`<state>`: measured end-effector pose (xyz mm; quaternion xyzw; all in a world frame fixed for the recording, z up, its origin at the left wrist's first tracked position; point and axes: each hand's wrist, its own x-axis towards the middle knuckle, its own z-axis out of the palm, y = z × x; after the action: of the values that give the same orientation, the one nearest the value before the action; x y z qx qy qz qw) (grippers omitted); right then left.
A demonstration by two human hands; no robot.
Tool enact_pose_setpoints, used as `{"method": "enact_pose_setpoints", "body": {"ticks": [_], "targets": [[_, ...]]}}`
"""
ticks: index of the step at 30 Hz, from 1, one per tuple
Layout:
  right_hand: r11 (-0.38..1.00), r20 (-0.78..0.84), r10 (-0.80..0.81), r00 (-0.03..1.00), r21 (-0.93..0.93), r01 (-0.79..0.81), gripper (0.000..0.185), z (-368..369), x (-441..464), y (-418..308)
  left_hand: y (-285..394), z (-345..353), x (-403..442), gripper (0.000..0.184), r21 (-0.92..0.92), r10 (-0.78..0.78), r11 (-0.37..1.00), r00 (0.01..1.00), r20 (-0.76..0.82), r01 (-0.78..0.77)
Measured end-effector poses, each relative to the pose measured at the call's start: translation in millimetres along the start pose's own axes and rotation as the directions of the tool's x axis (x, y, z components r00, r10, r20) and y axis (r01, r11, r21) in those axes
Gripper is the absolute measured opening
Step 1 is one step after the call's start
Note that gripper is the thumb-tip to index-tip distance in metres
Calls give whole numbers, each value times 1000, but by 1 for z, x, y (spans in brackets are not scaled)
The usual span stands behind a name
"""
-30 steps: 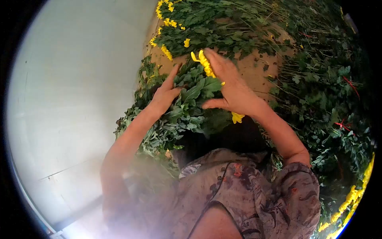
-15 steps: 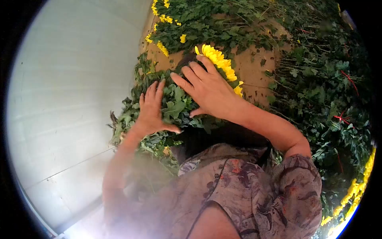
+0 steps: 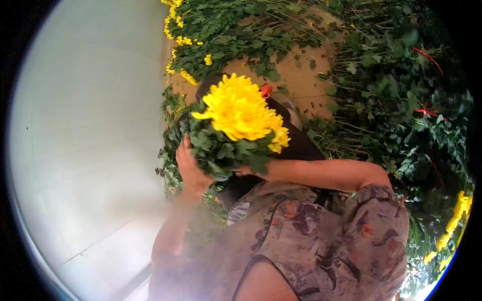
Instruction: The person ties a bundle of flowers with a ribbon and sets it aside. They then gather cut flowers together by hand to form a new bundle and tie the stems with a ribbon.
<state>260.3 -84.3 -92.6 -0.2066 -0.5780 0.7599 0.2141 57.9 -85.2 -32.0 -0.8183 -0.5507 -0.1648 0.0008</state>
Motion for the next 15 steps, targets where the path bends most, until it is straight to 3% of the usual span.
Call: {"method": "enact_pose_setpoints", "body": {"ticks": [2,3,5,8,10,13,15], "targets": [[992,-85,-57,995,109,66,83,9,6,-11,-34,1,-11,99,-45,-8,999,997,80,12],[990,-120,-74,990,114,88,90,9,10,-16,-51,-3,-14,90,-178,-136,967,957,255,184],[990,-169,-92,981,93,109,105,7,17,-25,-71,-5,-26,70,-239,-398,797,780,483,555],[990,-186,-108,977,70,123,119,-6,32,-30,-75,-16,-48,68,-325,-550,512,594,587,795],[908,-221,-377,899,-281,312,80,-9,36,-30,-72,-15,-53,67,-379,-557,429,571,604,820],[742,-259,-617,743,-508,438,29,-3,31,-29,-64,-6,-47,65,-424,-549,381,570,611,822],[648,-221,-656,721,-655,389,29,-7,29,-32,-64,-6,-44,64,-443,-546,362,571,613,820]]}}
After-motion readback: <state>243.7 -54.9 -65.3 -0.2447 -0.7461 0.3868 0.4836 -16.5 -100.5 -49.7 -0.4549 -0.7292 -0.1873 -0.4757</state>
